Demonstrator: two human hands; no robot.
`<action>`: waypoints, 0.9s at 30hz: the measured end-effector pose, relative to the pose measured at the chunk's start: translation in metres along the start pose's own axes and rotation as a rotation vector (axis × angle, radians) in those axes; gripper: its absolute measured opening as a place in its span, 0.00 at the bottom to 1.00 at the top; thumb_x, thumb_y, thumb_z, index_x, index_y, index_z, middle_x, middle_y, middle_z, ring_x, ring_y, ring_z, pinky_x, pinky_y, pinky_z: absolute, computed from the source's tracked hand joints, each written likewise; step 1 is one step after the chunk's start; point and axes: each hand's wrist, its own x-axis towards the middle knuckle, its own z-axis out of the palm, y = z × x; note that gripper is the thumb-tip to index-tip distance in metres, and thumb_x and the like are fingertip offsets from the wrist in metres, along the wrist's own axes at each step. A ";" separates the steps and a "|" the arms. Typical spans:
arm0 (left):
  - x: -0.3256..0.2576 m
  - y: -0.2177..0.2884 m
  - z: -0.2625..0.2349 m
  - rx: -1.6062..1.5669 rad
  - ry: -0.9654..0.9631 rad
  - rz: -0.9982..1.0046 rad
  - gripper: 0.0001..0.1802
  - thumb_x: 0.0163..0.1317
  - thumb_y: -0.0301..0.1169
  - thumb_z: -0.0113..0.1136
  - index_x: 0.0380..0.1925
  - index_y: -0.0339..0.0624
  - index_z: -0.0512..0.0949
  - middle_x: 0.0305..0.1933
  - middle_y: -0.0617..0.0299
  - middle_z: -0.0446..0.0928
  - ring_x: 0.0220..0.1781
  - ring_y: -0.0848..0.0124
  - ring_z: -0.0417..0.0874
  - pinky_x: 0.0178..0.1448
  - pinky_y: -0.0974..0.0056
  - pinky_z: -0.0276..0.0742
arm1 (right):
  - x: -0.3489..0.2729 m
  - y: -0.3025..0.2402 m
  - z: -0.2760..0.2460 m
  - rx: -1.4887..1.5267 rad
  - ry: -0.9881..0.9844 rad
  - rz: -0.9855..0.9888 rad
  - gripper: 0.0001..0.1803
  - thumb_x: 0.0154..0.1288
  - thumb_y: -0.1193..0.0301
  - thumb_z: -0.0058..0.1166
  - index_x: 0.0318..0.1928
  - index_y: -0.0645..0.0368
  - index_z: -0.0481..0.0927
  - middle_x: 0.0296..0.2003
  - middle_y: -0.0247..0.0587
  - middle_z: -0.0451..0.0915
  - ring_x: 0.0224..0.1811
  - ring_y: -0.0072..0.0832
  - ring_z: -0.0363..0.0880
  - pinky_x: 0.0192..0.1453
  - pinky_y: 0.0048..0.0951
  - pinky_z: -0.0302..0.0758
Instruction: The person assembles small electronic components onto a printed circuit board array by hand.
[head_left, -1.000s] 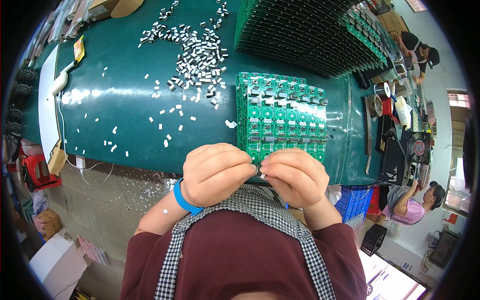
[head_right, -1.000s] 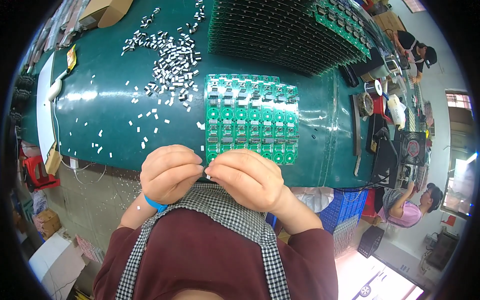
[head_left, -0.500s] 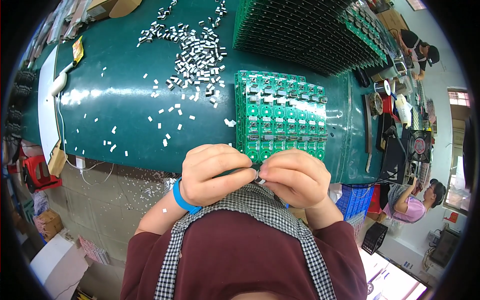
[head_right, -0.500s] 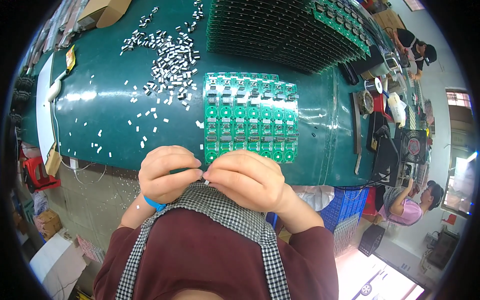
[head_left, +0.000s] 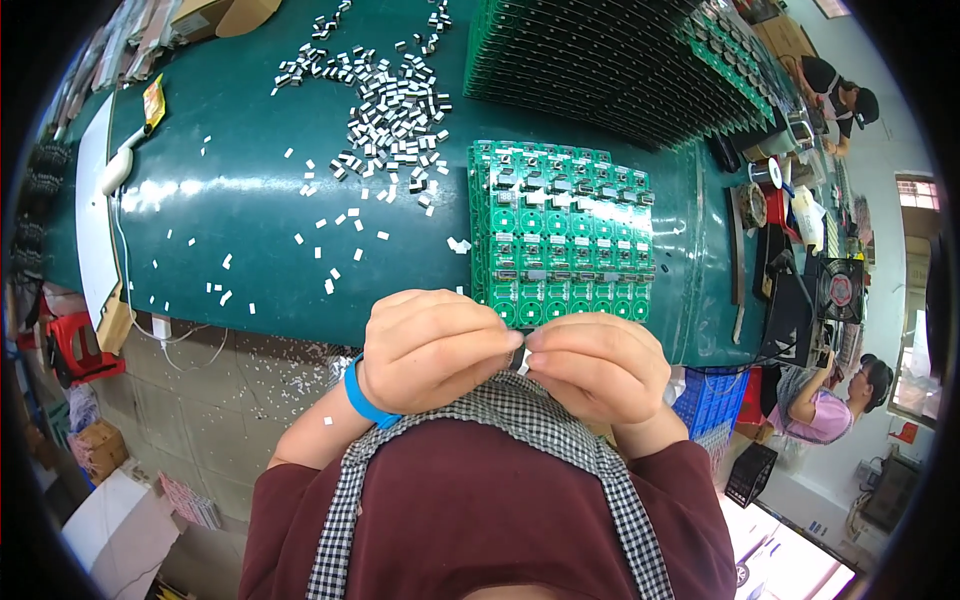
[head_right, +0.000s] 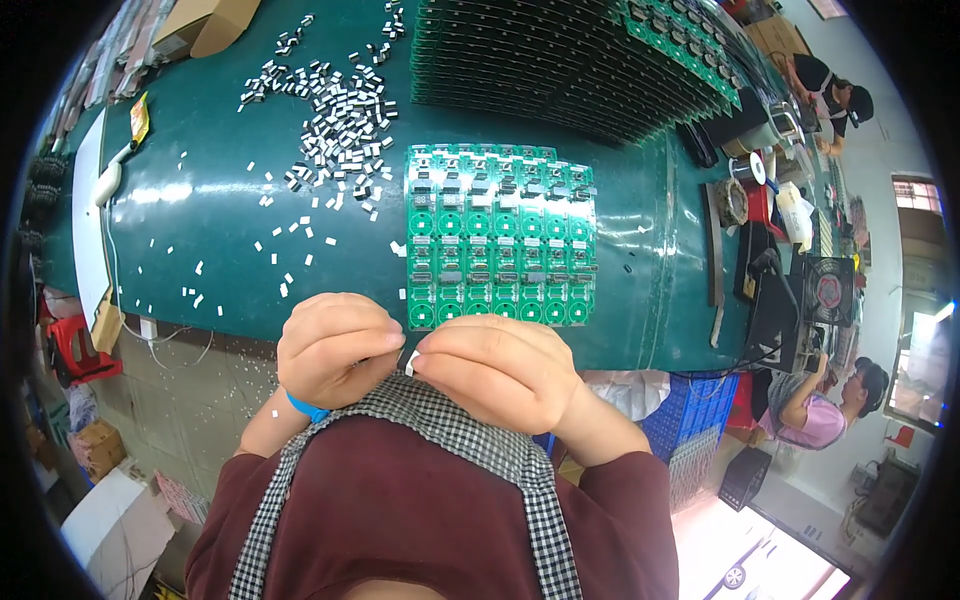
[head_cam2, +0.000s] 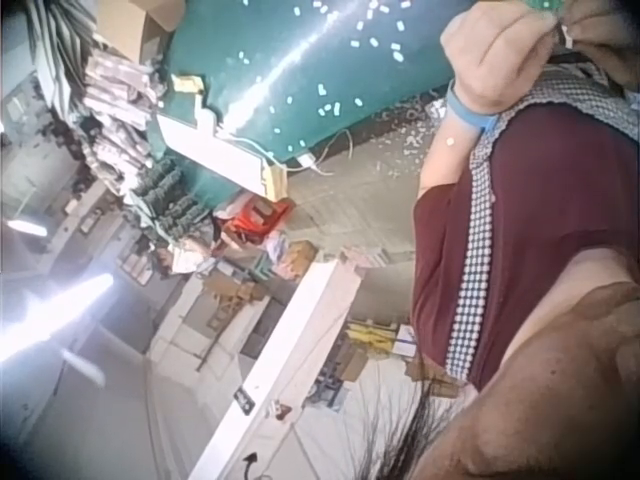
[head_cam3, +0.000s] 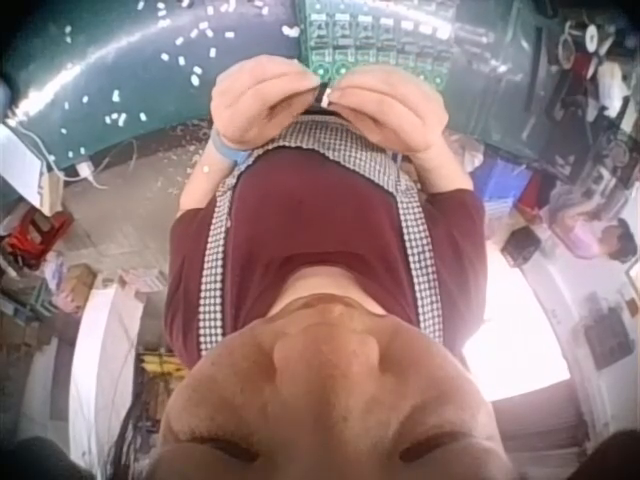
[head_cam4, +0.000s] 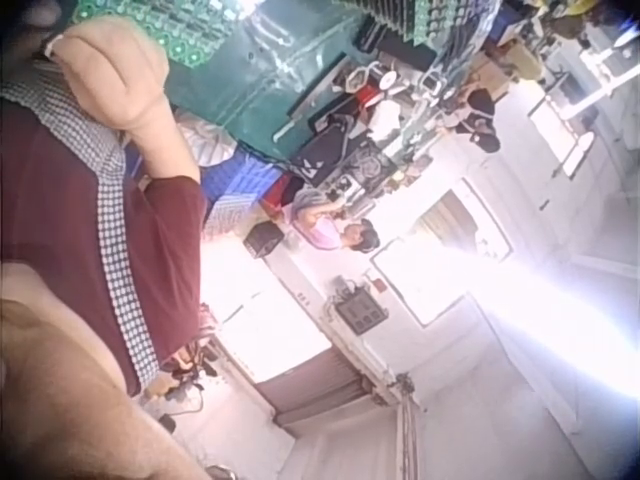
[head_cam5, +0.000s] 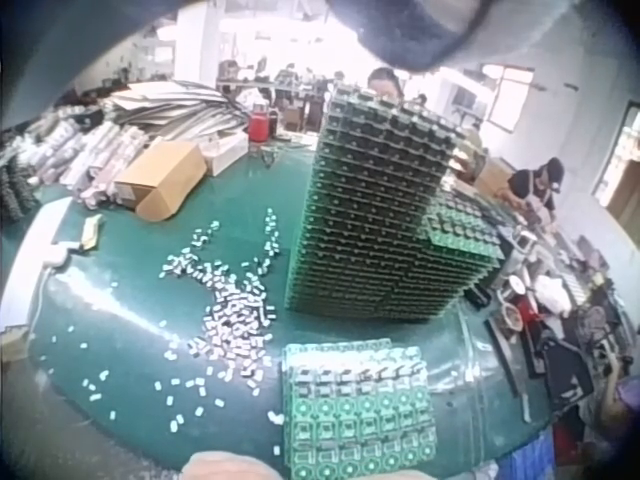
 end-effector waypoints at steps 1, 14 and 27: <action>0.001 0.001 0.000 0.024 0.003 -0.022 0.15 0.38 0.23 0.69 0.31 0.42 0.82 0.31 0.63 0.78 0.29 0.69 0.81 0.31 0.68 0.77 | -0.001 0.001 0.001 -0.001 0.001 0.000 0.12 0.43 0.81 0.68 0.32 0.61 0.80 0.31 0.41 0.81 0.32 0.33 0.84 0.33 0.29 0.82; 0.003 -0.002 -0.003 0.099 -0.027 -0.018 0.13 0.38 0.20 0.66 0.28 0.41 0.79 0.29 0.60 0.78 0.28 0.66 0.81 0.29 0.65 0.77 | 0.000 0.010 -0.011 -0.024 0.078 0.184 0.10 0.46 0.81 0.65 0.33 0.61 0.82 0.32 0.42 0.81 0.31 0.32 0.82 0.34 0.28 0.80; -0.008 -0.091 -0.016 0.732 -0.280 -0.547 0.14 0.51 0.26 0.63 0.39 0.39 0.75 0.38 0.56 0.74 0.43 0.57 0.75 0.47 0.56 0.71 | 0.013 0.071 -0.053 -0.597 -0.267 0.168 0.11 0.48 0.82 0.58 0.35 0.61 0.79 0.32 0.41 0.77 0.34 0.37 0.80 0.36 0.32 0.77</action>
